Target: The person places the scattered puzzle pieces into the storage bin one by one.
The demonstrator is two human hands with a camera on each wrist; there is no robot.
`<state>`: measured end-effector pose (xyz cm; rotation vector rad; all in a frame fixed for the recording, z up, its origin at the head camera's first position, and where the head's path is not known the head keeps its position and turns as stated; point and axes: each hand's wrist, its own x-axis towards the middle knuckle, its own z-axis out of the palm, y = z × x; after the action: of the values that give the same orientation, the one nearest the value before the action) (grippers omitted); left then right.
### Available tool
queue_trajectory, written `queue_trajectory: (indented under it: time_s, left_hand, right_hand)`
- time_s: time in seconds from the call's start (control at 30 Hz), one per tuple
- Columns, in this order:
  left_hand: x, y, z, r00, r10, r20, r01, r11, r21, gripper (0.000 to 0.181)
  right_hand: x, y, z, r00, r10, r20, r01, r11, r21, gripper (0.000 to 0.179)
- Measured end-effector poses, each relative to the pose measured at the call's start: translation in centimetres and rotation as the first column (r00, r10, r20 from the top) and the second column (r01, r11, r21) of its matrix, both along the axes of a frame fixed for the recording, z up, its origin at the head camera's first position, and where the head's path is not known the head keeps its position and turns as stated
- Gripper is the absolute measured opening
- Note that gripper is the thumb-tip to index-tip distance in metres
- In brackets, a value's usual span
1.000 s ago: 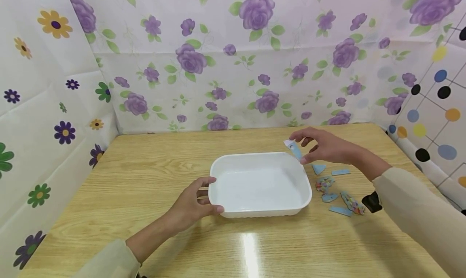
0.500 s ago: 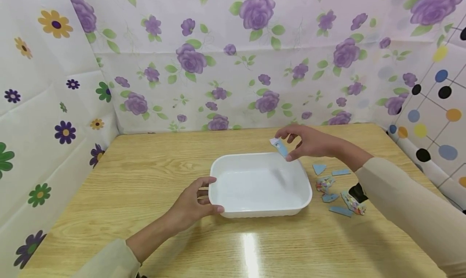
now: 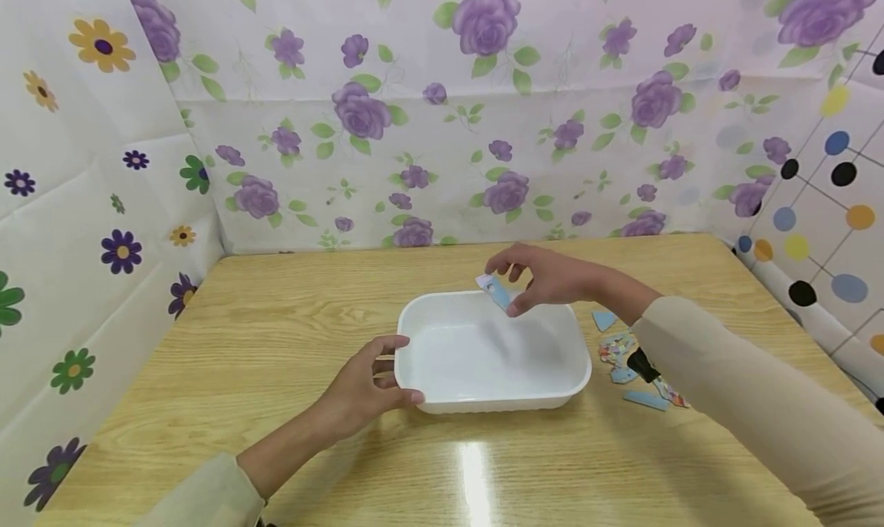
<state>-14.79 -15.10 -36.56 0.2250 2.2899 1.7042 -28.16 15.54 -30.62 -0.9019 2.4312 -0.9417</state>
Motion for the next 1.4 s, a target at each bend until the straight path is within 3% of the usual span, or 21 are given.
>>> queue_trajectory:
  time_s: [0.4, 0.93, 1.4]
  left_hand:
    - [0.0, -0.2, -0.3, 1.000, -0.029, 0.012, 0.028, 0.999, 0.040, 0.082]
    - [-0.1, -0.2, 0.0, 0.999, -0.038, 0.005, 0.038, 0.998, 0.050, 0.081]
    - [-0.1, -0.2, -0.2, 0.999, -0.043, 0.002, 0.042, 0.997, 0.064, 0.082]
  right_hand:
    - [0.6, -2.0, -0.6, 1.000, 0.023, 0.018, -0.024, 0.999, 0.041, 0.061]
    - [1.1, -4.7, -1.2, 0.993, 0.115, 0.002, -0.115, 0.992, 0.042, 0.061]
    - [1.9, -7.2, -2.0, 0.991, 0.125, -0.049, -0.116, 0.981, 0.159, 0.062]
